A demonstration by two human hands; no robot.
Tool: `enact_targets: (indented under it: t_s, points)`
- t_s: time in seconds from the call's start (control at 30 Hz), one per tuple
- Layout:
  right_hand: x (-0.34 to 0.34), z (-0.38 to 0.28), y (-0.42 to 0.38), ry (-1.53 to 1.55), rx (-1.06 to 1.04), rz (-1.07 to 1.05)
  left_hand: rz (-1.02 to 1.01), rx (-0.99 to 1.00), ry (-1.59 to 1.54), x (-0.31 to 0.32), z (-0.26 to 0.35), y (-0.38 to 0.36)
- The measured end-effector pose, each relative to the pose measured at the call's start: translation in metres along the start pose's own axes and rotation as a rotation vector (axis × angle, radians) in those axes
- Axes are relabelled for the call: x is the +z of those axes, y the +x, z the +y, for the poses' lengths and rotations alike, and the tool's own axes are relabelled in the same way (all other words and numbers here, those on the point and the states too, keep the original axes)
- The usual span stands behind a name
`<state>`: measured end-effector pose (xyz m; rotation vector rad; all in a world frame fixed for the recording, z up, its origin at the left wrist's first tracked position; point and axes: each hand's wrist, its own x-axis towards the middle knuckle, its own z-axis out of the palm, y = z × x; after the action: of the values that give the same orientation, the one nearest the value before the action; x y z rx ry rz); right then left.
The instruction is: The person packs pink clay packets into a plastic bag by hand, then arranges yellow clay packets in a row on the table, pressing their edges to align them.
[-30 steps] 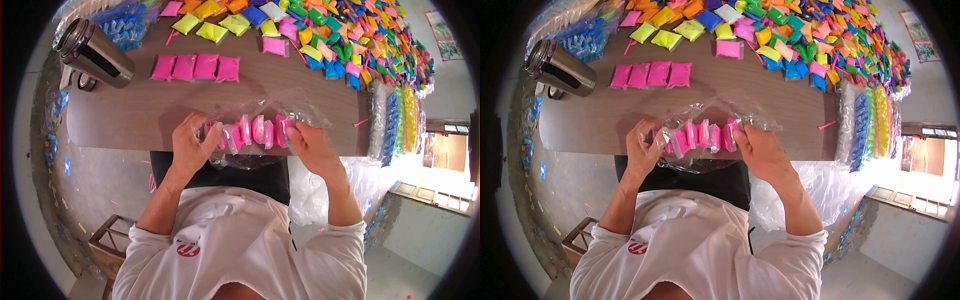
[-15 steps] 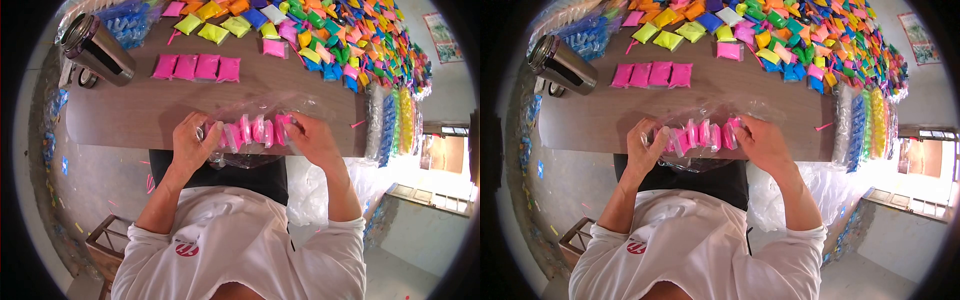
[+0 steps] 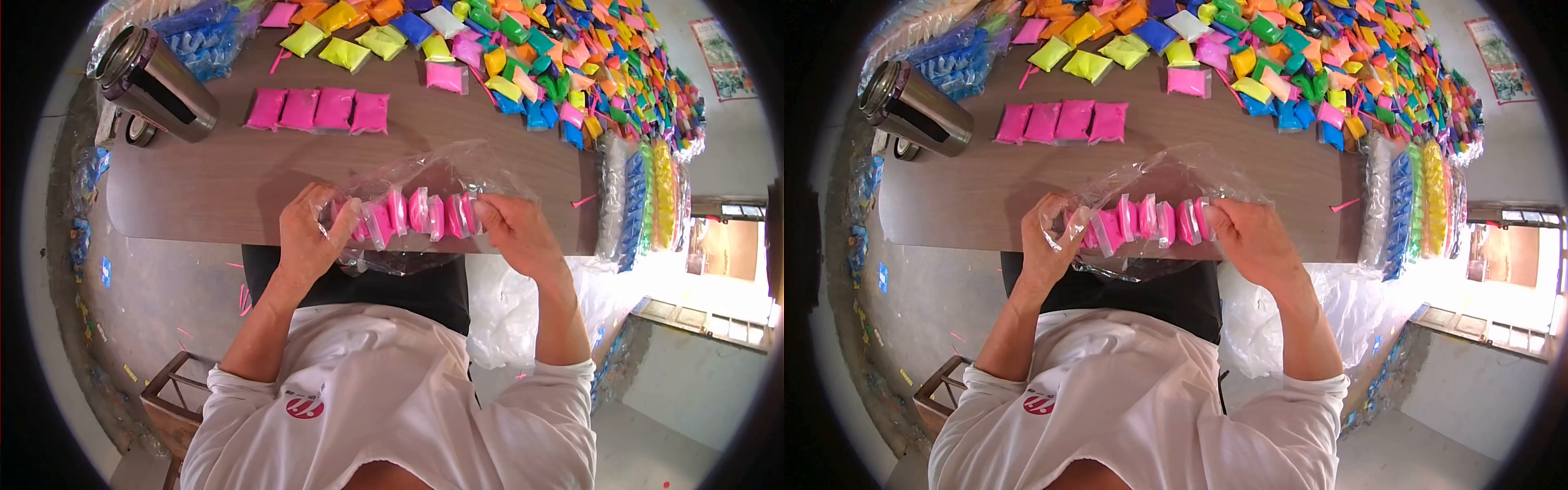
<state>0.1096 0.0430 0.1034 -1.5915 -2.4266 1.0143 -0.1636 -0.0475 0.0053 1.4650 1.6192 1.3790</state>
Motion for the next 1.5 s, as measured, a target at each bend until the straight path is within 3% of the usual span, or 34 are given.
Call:
enact_targets:
  t_s: [0.17, 0.27, 0.37, 0.47, 0.6, 0.67, 0.77, 0.87, 0.97, 1.07, 1.17, 1.37, 1.5]
  points:
    - [0.000, -0.007, -0.009, -0.014, -0.071, 0.125, 0.017, 0.014, 0.011, -0.001, 0.000, 0.000]
    - [-0.026, -0.047, -0.027, 0.184, 0.023, 0.202, 0.039, -0.023, -0.063, 0.002, -0.001, -0.002]
    - [-0.043, -0.065, -0.023, 0.198, -0.134, 0.351, -0.001, -0.014, 0.053, -0.001, 0.002, 0.000]
    - [-0.056, -0.089, 0.018, -0.066, -0.364, 0.359, 0.014, 0.000, 0.007, 0.000, -0.002, 0.000]
    - [-0.041, -0.100, 0.105, -0.152, -0.566, 0.110, 0.015, -0.021, -0.017, -0.002, 0.004, -0.001]
    - [-0.032, -0.116, 0.134, -0.511, -0.551, -0.053, 0.020, 0.005, -0.001, 0.000, 0.001, -0.001]
    - [-0.007, -0.129, 0.173, -0.714, -0.506, -0.288, -0.011, -0.012, 0.026, -0.003, -0.001, -0.003]
    - [0.020, -0.126, 0.191, -0.813, -0.499, -0.339, -0.017, -0.017, -0.027, -0.005, 0.004, -0.003]
    - [0.037, -0.108, 0.193, -0.836, -0.591, -0.200, 0.004, -0.012, -0.042, -0.008, 0.011, -0.001]
    - [0.032, -0.117, 0.195, -0.878, -0.414, -0.293, 0.026, 0.022, -0.022, -0.006, 0.004, -0.002]
    - [0.012, -0.124, 0.195, -0.728, -0.319, -0.265, 0.028, 0.067, -0.012, -0.005, 0.000, -0.003]
    - [0.025, -0.124, 0.202, -0.506, -0.556, -0.058, 0.027, 0.110, 0.026, -0.005, -0.002, -0.003]
    - [0.050, -0.125, 0.206, -0.553, -0.602, -0.074, 0.067, 0.095, 0.000, -0.004, 0.003, -0.002]
